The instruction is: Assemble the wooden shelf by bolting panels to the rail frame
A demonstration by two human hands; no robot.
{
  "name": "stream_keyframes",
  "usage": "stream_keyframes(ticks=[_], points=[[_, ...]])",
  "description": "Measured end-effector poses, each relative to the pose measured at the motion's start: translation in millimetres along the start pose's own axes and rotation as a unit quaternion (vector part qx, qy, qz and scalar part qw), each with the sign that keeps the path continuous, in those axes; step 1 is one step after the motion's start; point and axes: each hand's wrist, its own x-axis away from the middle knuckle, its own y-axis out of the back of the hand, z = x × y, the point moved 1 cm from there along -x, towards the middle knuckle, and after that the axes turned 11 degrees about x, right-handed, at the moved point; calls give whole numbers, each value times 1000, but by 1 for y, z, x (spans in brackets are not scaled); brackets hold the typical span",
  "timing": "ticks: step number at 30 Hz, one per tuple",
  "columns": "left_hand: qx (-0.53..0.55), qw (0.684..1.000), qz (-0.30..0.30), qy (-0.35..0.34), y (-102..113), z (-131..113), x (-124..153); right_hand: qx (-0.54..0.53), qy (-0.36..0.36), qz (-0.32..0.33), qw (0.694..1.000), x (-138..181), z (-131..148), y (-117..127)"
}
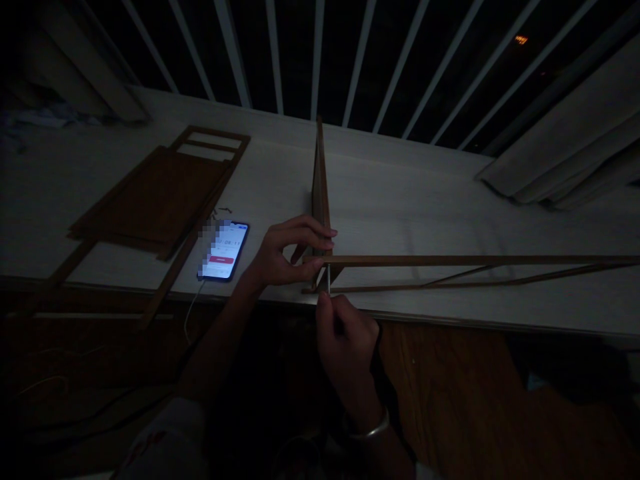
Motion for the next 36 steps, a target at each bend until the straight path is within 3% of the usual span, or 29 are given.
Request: stream_keyframes(ticks=[11,19,26,36], points=[[12,1000,1,1,0,0,0,122,112,48,985,-12,-4,17],[8,1000,3,-3,0,1,1,226,174,99,953,-23,0,29],[9,1000,1,0,0,2,1,148,124,187,963,-28,0,32],[14,1000,4,-4,0,3,1,51,42,194,979,-21,0,25]])
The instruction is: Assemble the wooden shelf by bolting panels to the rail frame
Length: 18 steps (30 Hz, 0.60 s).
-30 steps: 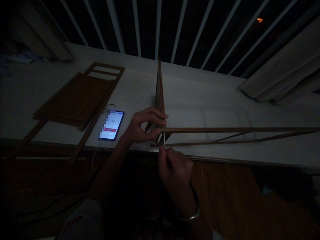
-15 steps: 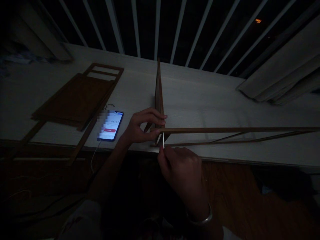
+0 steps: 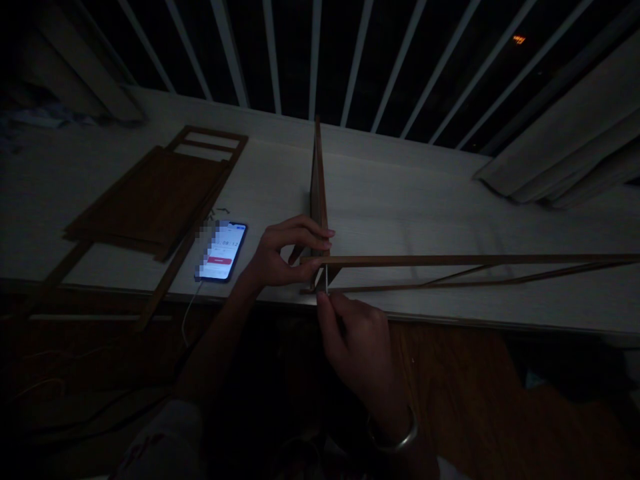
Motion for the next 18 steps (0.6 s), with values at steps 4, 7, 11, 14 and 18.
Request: stream_keyframes(ticks=[4,7,11,14,18], points=[[-7,1000,1,2,0,0,0,-52,-16,14,998,-1,0,-1],[-9,1000,1,3,-1,0,0,-81,-31,24,996,0,0,-2],[-10,1000,-4,-2,-1,0,0,-99,-52,17,994,1,-1,-5],[-13,1000,-5,0,-1,0,0,-83,-46,-9,995,2,0,-6],[-10,1000,-3,1,0,-1,0,-50,-27,-19,998,1,4,-5]])
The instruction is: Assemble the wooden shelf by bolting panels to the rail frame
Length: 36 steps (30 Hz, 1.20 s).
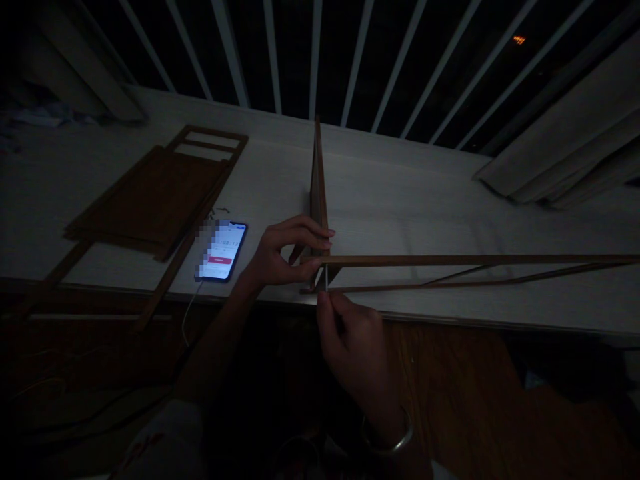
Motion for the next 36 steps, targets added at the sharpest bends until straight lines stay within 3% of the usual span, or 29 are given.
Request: stream_keyframes(ticks=[7,14,26,36], points=[[0,1000,1,-3,0,1,0,41,4,-13,999,3,2,1],[8,1000,-1,-6,0,0,0,27,4,27,999,10,2,-9],[0,1000,2,14,1,0,2,-19,-63,87,994,28,-39,-65],[2,1000,3,16,1,-2,0,-39,-22,-55,998,20,-20,-36]])
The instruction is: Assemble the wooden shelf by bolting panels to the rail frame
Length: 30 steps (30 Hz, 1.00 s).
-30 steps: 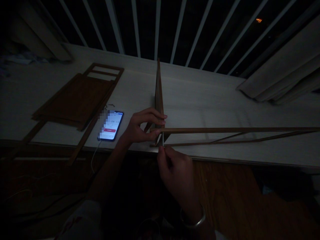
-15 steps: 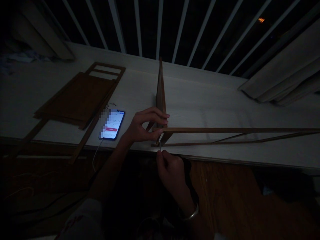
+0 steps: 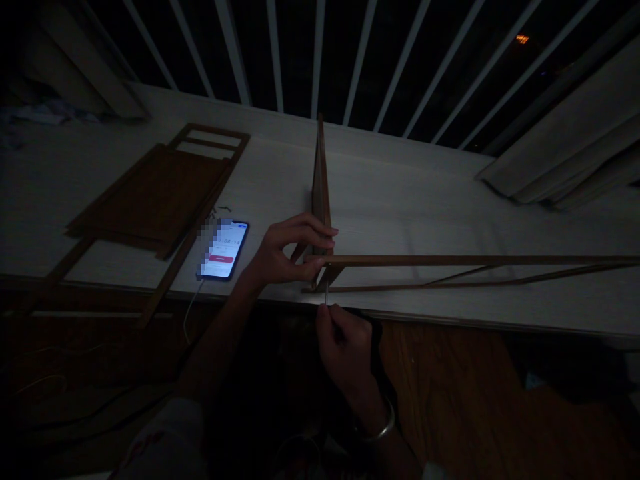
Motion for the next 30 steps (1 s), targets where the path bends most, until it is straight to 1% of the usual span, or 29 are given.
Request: stream_keyframes(ticks=[3,7,14,21,30], points=[[2,1000,-1,-9,0,0,0,-2,5,-34,999,-4,8,7],[0,1000,3,-10,0,1,0,-9,-3,-48,999,-8,12,10],[-3,1000,3,-11,0,1,0,-30,-11,-41,999,-13,14,11],[-6,1000,3,-10,0,1,-1,-14,3,-38,999,-16,19,15],[0,1000,4,-15,0,2,0,-18,0,-12,1000,-14,16,15]])
